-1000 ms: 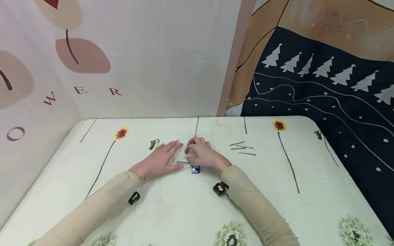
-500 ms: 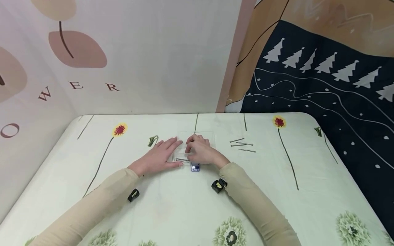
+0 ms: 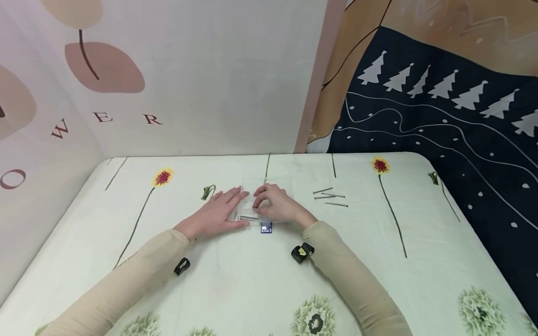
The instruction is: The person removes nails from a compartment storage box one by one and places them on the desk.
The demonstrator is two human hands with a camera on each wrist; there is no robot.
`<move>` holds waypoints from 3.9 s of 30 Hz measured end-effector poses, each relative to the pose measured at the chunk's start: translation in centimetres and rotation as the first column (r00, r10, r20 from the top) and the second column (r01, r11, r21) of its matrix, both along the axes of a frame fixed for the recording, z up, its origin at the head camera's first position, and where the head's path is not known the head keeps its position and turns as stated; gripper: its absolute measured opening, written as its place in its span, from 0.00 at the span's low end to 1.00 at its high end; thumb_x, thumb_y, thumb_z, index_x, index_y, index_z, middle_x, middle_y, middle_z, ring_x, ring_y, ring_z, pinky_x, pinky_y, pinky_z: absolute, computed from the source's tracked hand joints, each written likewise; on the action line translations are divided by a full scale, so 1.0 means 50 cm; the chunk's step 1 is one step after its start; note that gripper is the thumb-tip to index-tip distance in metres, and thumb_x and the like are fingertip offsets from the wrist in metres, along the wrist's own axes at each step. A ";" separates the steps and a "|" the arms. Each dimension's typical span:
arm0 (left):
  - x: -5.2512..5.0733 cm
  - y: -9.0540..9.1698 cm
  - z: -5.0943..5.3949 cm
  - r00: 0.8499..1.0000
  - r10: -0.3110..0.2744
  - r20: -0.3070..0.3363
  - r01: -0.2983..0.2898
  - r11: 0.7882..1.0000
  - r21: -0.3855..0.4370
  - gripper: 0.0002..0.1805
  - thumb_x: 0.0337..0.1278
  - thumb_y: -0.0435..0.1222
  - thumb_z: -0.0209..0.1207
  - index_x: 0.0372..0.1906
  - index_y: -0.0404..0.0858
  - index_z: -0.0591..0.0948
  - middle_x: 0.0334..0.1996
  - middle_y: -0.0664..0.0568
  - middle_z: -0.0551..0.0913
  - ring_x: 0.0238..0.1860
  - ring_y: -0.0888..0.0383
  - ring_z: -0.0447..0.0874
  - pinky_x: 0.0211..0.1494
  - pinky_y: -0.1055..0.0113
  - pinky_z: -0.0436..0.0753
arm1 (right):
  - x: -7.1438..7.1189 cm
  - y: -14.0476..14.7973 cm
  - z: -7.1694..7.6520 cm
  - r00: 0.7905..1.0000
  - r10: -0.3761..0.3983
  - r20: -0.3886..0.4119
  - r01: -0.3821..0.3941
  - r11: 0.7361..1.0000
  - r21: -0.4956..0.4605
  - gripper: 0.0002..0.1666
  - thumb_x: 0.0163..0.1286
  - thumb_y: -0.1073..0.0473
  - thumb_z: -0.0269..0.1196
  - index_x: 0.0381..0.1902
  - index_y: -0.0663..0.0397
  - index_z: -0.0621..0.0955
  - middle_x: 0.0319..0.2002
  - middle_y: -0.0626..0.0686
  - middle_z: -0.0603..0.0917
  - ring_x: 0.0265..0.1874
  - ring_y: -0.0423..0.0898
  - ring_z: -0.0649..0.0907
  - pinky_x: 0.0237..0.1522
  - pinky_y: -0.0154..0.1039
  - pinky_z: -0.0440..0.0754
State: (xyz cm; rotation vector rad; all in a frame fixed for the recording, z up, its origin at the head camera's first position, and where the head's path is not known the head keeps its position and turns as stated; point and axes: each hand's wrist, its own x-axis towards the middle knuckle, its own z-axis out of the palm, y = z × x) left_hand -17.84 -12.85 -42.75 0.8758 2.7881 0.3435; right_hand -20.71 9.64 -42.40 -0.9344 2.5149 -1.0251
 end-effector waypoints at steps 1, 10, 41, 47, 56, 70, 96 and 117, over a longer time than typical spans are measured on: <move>0.000 0.000 0.000 1.000 0.000 0.002 0.000 1.000 0.000 0.48 0.60 0.66 0.50 0.75 0.40 0.57 0.73 0.40 0.54 0.74 0.46 0.49 0.72 0.45 0.50 | -0.001 0.001 -0.002 1.000 0.002 0.000 -0.002 1.000 -0.010 0.05 0.63 0.64 0.65 0.36 0.54 0.86 0.55 0.57 0.76 0.58 0.57 0.70 0.61 0.56 0.64; 0.000 0.000 -0.002 1.000 0.010 0.009 -0.009 1.000 -0.002 0.48 0.60 0.66 0.50 0.75 0.40 0.56 0.74 0.40 0.54 0.74 0.46 0.48 0.72 0.45 0.49 | 0.000 0.002 -0.005 0.998 -0.046 0.035 0.050 0.992 -0.114 0.06 0.61 0.67 0.67 0.35 0.54 0.88 0.53 0.55 0.79 0.57 0.54 0.74 0.61 0.51 0.68; -0.004 0.003 -0.004 0.999 0.017 -0.034 -0.017 1.000 -0.013 0.48 0.59 0.65 0.51 0.75 0.38 0.57 0.72 0.39 0.57 0.72 0.44 0.53 0.71 0.45 0.53 | 0.009 0.045 0.021 0.972 -0.161 0.170 0.212 0.914 -0.347 0.11 0.69 0.66 0.60 0.46 0.64 0.84 0.42 0.57 0.86 0.42 0.51 0.82 0.46 0.47 0.79; -0.005 0.005 -0.003 0.999 0.018 -0.043 -0.019 1.000 -0.014 0.49 0.59 0.65 0.52 0.74 0.37 0.58 0.72 0.38 0.58 0.72 0.44 0.54 0.71 0.44 0.54 | 0.009 0.059 0.020 0.972 -0.169 0.164 0.217 0.911 -0.349 0.11 0.69 0.68 0.60 0.46 0.66 0.84 0.42 0.59 0.86 0.40 0.54 0.82 0.44 0.48 0.79; -0.006 0.004 -0.002 0.999 0.012 -0.046 -0.012 1.000 -0.013 0.49 0.58 0.65 0.52 0.74 0.37 0.58 0.71 0.38 0.59 0.72 0.44 0.55 0.70 0.45 0.55 | 0.018 0.093 0.025 0.977 -0.160 0.142 0.202 0.910 -0.362 0.09 0.70 0.64 0.61 0.45 0.60 0.85 0.39 0.51 0.86 0.38 0.47 0.82 0.43 0.42 0.79; -0.004 0.005 -0.004 0.999 0.019 -0.040 -0.020 1.000 -0.023 0.48 0.60 0.64 0.52 0.75 0.37 0.57 0.72 0.39 0.58 0.72 0.45 0.53 0.71 0.45 0.53 | 0.023 0.157 0.010 0.965 -0.221 0.139 0.252 0.928 -0.274 0.10 0.68 0.64 0.62 0.45 0.59 0.85 0.41 0.52 0.85 0.39 0.47 0.80 0.46 0.41 0.77; -0.003 0.006 -0.004 0.999 0.024 -0.023 -0.024 1.000 -0.014 0.49 0.60 0.65 0.50 0.75 0.37 0.55 0.73 0.39 0.56 0.73 0.45 0.51 0.72 0.45 0.51 | 0.020 0.272 0.014 0.952 -0.291 0.100 0.302 0.945 -0.126 0.11 0.67 0.65 0.63 0.45 0.60 0.86 0.43 0.54 0.85 0.42 0.45 0.79 0.42 0.30 0.77; -0.001 0.007 -0.002 0.999 0.034 -0.016 -0.034 0.999 -0.014 0.49 0.60 0.65 0.50 0.76 0.38 0.55 0.73 0.39 0.54 0.73 0.45 0.50 0.72 0.46 0.50 | 0.018 0.315 0.013 0.973 -0.227 0.048 0.228 0.973 -0.024 0.11 0.67 0.64 0.64 0.45 0.60 0.86 0.40 0.52 0.85 0.36 0.43 0.78 0.37 0.32 0.76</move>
